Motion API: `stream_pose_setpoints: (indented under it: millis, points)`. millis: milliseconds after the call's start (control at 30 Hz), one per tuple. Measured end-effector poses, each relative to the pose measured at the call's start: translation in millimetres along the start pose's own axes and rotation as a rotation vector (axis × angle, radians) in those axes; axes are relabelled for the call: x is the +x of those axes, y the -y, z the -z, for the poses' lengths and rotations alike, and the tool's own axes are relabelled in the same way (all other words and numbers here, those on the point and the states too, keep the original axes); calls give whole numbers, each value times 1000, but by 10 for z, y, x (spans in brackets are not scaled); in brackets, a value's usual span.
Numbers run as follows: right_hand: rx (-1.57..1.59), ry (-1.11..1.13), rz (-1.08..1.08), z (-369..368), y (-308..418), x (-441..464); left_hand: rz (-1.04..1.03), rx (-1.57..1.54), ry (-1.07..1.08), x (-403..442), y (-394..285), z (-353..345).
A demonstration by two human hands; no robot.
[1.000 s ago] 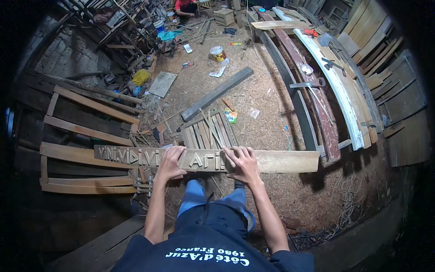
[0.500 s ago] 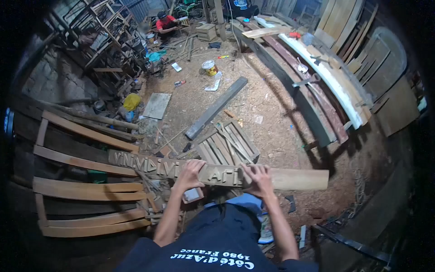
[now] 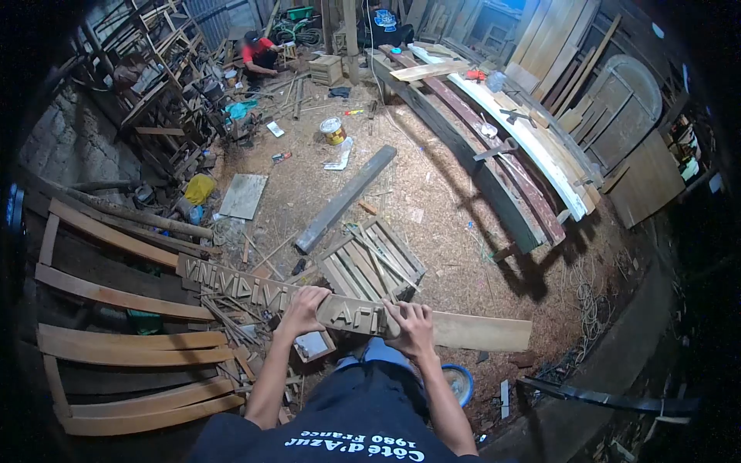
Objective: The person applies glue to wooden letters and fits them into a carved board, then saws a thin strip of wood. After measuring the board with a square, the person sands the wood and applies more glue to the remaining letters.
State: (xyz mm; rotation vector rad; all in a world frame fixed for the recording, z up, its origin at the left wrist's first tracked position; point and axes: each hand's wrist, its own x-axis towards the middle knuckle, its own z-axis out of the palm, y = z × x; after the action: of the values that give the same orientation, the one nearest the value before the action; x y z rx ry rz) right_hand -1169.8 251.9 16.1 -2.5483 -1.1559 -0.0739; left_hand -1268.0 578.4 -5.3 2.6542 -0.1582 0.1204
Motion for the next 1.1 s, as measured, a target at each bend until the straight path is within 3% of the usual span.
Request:
stream_pose_setpoints:
  millis: [233, 667, 900, 1100]
  points:
    - [76, -28, -33, -14, -456, 68, 27, 34, 25, 358, -189, -9]
    - [134, -188, -54, -229, -511, 539, -65, 233, 17, 943, -125, 684]
    - [133, -229, -89, -274, -511, 809, -152, 217, 36, 1218, 260, 732]
    - [65, -202, -235, -588, -460, 1082, -311, 166, 153, 1774, 1081, 488]
